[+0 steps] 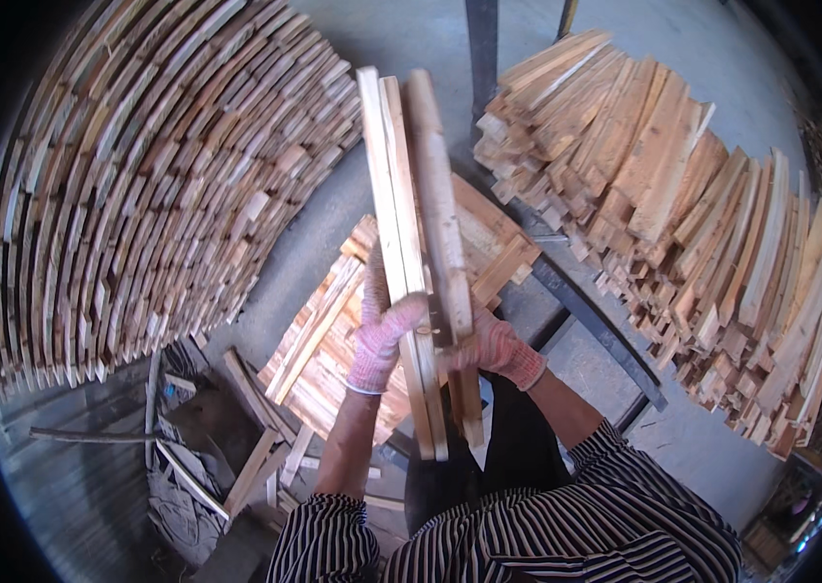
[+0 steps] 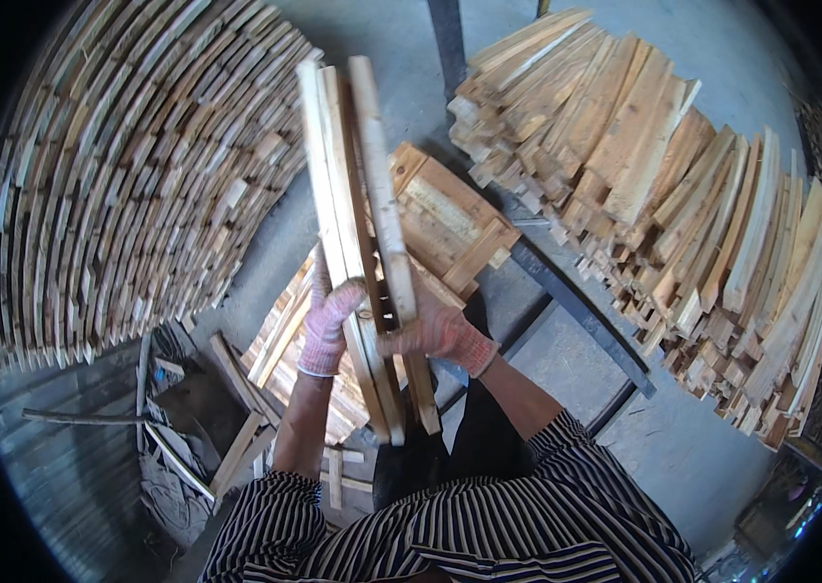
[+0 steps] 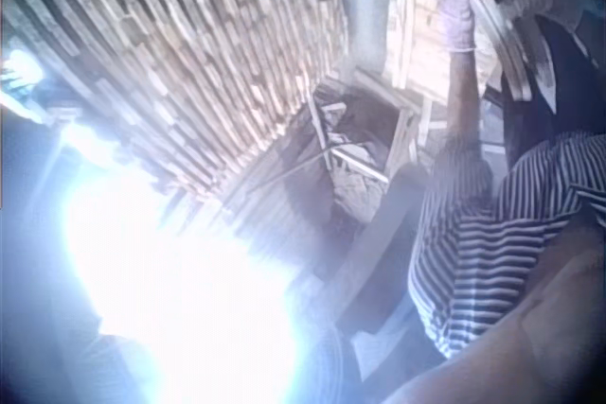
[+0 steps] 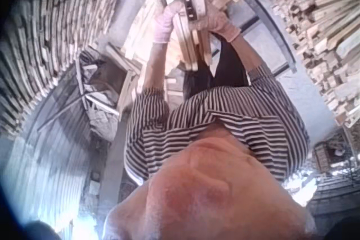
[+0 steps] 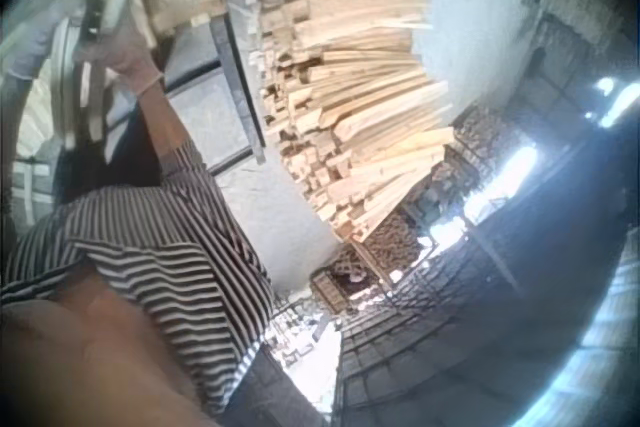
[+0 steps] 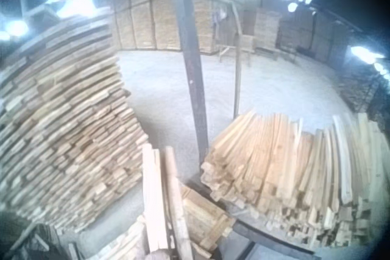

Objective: The person picks up wooden planks from a pile and places them onto a metal rack. They arrange the planks vertically in a neat stack, repeating the process continuously throughout the clip.

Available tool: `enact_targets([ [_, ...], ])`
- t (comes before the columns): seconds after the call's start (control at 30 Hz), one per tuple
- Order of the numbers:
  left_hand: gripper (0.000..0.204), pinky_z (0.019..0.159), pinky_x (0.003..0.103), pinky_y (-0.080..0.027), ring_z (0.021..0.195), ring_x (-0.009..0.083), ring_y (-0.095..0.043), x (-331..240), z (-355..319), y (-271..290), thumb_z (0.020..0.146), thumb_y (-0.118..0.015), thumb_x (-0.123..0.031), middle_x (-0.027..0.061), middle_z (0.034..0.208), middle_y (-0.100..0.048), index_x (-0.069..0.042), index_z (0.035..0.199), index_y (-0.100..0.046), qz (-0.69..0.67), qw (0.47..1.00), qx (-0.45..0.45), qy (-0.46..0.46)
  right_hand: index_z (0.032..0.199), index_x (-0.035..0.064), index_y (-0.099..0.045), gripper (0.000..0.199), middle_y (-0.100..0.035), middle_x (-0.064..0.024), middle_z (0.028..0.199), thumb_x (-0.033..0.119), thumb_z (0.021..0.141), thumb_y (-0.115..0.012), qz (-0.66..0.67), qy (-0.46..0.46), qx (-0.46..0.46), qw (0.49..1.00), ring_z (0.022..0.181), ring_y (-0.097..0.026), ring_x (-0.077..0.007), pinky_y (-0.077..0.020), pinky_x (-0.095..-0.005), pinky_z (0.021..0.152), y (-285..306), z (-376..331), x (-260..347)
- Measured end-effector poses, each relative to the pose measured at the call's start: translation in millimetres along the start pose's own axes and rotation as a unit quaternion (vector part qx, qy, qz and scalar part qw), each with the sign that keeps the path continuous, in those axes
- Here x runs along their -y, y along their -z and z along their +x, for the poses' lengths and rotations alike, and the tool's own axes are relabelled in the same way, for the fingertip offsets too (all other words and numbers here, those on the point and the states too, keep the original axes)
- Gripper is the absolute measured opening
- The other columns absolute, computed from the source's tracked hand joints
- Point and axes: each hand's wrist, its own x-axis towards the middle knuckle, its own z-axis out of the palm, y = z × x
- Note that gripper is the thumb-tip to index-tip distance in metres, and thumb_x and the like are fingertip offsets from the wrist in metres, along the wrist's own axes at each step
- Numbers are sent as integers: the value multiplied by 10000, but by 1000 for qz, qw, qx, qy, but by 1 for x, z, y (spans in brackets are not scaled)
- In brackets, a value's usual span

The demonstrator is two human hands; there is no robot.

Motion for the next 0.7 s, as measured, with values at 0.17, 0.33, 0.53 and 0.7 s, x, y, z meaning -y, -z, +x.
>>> enact_targets([
  [0.17, 1029, 1021, 448, -540, 1195, 279, -629, -9, -45, 77, 684, -944, -298, 180, 1339, -613, -21, 1509, -394, 121, 992, 23, 19, 1608, 30, -15, 1463, -286, -194, 1606, 348, 556, -980, -233, 54, -23, 971, 1472, -342, -315, -331, -390, 1208, -44, 34, -60],
  [0.33, 477, 967, 338, -568, 1104, 188, -674, 56, -78, 167, 871, -819, -246, 125, 1219, -702, 33, 1231, -675, 254, 967, 15, -23, 1570, 65, -224, 1245, -460, -222, 1457, 433, 611, -926, -325, 46, 14, 945, 1367, -460, -368, -394, -412, 1151, -35, 86, -136],
  [0.53, 369, 950, 360, -561, 1107, 196, -673, 167, -10, 209, 921, -753, -189, 121, 1216, -705, 20, 1218, -688, 312, 948, 23, 55, 1480, 76, -339, 1081, -522, -208, 1403, 459, 647, -913, -409, -31, -16, 912, 1320, -513, -383, -457, -432, 1092, 62, 146, -256],
  [0.7, 296, 925, 371, -554, 1096, 204, -677, 185, -2, 235, 946, -713, -147, 114, 1208, -709, 7, 1199, -701, 280, 957, -38, 60, 1563, 63, -222, 1231, -534, -260, 1386, 625, 664, -848, -470, -93, 80, 874, 1263, -554, -421, -489, -464, 1029, 46, 187, -233],
])
